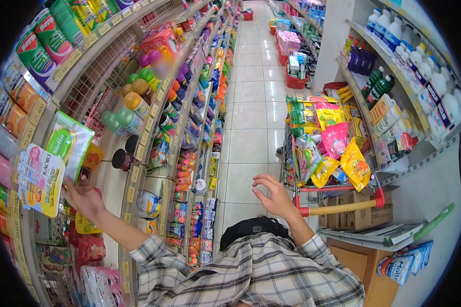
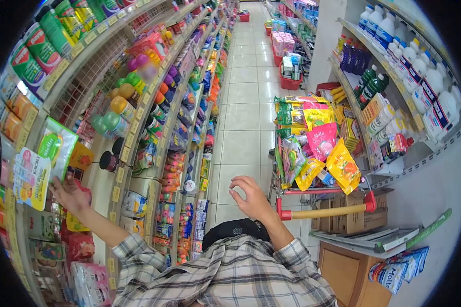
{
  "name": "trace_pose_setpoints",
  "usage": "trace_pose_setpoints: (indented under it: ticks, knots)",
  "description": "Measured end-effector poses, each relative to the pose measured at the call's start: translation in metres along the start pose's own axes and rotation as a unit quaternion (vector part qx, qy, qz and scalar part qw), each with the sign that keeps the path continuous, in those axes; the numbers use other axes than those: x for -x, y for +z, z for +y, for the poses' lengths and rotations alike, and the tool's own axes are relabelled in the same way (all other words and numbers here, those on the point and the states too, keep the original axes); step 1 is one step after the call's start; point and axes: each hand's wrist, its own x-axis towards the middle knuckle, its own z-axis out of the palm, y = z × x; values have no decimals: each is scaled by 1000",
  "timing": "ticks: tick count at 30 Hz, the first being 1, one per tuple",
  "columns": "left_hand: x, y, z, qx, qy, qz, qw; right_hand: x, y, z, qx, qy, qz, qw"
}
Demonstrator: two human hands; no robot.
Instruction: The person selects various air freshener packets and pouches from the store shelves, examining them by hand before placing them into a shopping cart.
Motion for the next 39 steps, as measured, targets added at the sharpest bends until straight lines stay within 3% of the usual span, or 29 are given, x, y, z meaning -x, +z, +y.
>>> trace_pose_setpoints:
  ticks: [5, 7, 8, 12, 15, 18, 20, 23, 27, 29, 33, 34, 39]
  knots:
    - [79, 32, -20, 27, -97, 26, 995, 18, -1, -2, -82, 62, -20, 994]
    - [126, 54, -34, 63, -221, -37, 973, 22, -3, -8, -190, 101, -35, 976]
    - [149, 58, -43, 66, -280, -90, 953, 24, -4, -11, -317, 118, -42, 940]
    - [246, 72, -87, 108, -447, -280, 843, 35, -8, -27, -535, 156, 18, 830]
    - [300, 95, -88, 170, -554, -309, 754, 51, -17, -24, -398, 253, 40, 881]
    - [325, 107, -89, 179, -600, -319, 712, 75, -32, -21, -358, 306, 87, 878]
    - [333, 113, -97, 118, -581, -353, 723, 91, -44, -15, -337, 331, 107, 875]
    - [334, 128, -108, 63, -561, -380, 733, 98, -69, -13, -271, 304, 227, 885]
    - [331, 128, -118, 26, -556, -392, 732, 81, -118, -4, -74, 208, 455, 863]
    - [333, 124, -122, 8, -564, -385, 730, 69, -143, 6, 48, 201, 478, 854]
    - [342, 115, -120, -22, -571, -376, 729, 37, -170, 37, 218, 266, 390, 854]
    - [345, 110, -120, -31, -565, -384, 729, 26, -171, 45, 230, 235, 383, 863]
    - [358, 90, -119, -76, -559, -388, 729, -7, -165, 68, 283, 262, 250, 888]
